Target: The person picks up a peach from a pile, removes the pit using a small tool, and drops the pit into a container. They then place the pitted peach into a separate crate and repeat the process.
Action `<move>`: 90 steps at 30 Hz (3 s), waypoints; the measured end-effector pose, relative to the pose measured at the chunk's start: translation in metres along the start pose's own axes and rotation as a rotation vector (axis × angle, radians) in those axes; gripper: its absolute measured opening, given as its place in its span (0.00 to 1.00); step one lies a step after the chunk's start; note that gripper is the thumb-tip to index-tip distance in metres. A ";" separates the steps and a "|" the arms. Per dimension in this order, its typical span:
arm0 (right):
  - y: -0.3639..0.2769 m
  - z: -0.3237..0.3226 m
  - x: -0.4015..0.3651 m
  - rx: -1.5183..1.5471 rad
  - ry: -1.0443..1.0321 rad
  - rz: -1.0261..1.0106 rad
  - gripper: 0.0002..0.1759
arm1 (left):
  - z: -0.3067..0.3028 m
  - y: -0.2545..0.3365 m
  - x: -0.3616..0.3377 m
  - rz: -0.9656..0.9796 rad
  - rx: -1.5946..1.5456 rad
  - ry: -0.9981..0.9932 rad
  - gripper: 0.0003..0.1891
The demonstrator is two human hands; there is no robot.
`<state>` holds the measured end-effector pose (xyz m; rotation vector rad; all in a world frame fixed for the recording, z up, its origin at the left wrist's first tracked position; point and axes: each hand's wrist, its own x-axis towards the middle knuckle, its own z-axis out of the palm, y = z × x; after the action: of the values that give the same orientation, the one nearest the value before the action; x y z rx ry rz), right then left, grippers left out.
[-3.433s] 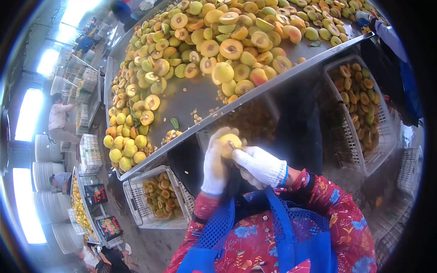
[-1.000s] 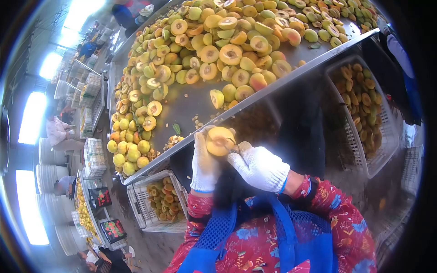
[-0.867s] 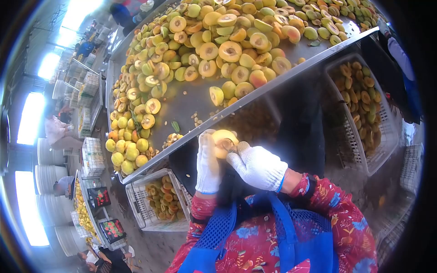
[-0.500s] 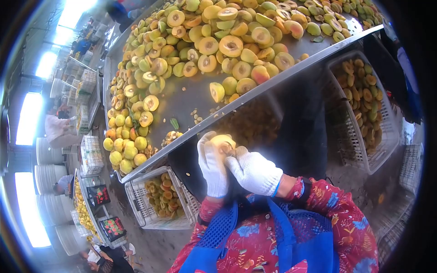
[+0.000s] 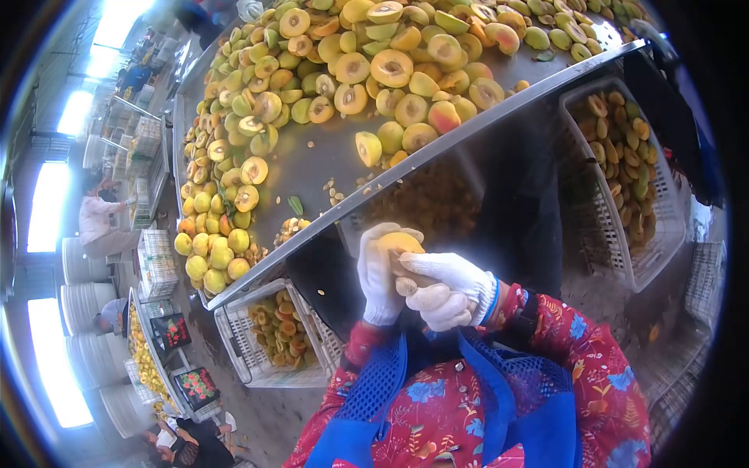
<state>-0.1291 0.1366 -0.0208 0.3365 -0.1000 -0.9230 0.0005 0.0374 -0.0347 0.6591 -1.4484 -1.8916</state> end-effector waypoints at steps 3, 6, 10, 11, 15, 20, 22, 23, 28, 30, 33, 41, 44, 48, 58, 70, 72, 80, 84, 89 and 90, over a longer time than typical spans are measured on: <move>-0.001 -0.017 0.006 0.066 -0.154 0.004 0.25 | 0.007 -0.002 -0.001 0.030 0.058 0.092 0.23; 0.002 -0.005 0.005 0.035 -0.301 -0.059 0.26 | -0.009 0.006 0.001 -0.022 0.002 0.183 0.18; -0.011 -0.010 0.003 -0.015 -0.162 -0.118 0.26 | -0.062 0.043 -0.014 0.012 0.338 0.661 0.20; -0.016 -0.012 0.002 -0.053 -0.071 -0.147 0.26 | -0.082 0.053 -0.019 -0.024 0.581 0.801 0.20; -0.025 -0.009 -0.002 -0.371 0.301 -0.200 0.25 | -0.110 0.097 -0.013 -0.232 1.889 0.814 0.22; -0.020 0.002 0.000 -0.528 0.388 -0.193 0.24 | -0.051 0.084 0.114 0.385 1.697 0.130 0.22; -0.020 0.003 -0.006 -0.522 0.420 -0.227 0.23 | -0.034 0.067 0.161 0.551 1.783 -0.162 0.23; -0.020 0.004 -0.009 -0.517 0.434 -0.245 0.23 | -0.039 0.049 0.178 0.552 1.790 -0.302 0.24; -0.013 0.021 -0.019 -0.851 0.600 -0.473 0.22 | -0.036 0.068 0.164 -0.007 1.256 -0.107 0.24; -0.010 0.038 -0.013 -1.041 0.634 -0.546 0.20 | -0.043 0.068 0.138 -0.246 0.718 -0.039 0.22; -0.008 0.052 -0.001 -1.426 0.747 -0.624 0.18 | -0.034 0.075 0.093 -0.365 0.146 0.014 0.21; 0.012 0.052 0.011 -2.123 0.929 -0.757 0.20 | -0.012 0.048 0.036 -0.420 -0.225 0.048 0.24; 0.017 0.045 0.012 -2.153 0.949 -0.758 0.20 | -0.010 0.038 0.026 -0.238 -0.007 0.008 0.24; 0.021 0.034 0.015 -2.142 0.906 -0.771 0.20 | -0.003 0.035 0.014 -0.012 0.465 0.095 0.23; 0.014 0.034 0.007 -1.939 0.883 -0.556 0.23 | 0.002 0.015 0.006 0.087 0.660 0.144 0.21; 0.010 0.035 -0.002 -1.153 0.710 -0.298 0.21 | 0.014 0.015 -0.002 0.011 0.558 0.202 0.20; 0.006 0.028 -0.007 -0.693 0.564 -0.193 0.23 | 0.014 0.006 -0.003 0.055 0.547 0.192 0.20; -0.004 -0.019 -0.012 -0.005 0.072 -0.014 0.28 | 0.009 0.003 -0.003 0.005 0.409 0.068 0.16; -0.012 -0.006 -0.016 -0.218 0.288 -0.041 0.26 | -0.003 -0.014 -0.004 -0.027 0.615 0.039 0.18; -0.005 -0.006 -0.019 0.005 -0.087 -0.018 0.23 | 0.009 0.000 0.003 -0.016 0.268 -0.019 0.20; -0.003 -0.011 -0.018 0.004 -0.113 -0.031 0.23 | 0.011 0.002 0.001 -0.002 0.263 -0.025 0.20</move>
<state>-0.1401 0.1518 -0.0315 0.2900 -0.2013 -0.9728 -0.0079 0.0429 -0.0294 0.7597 -1.7314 -1.7309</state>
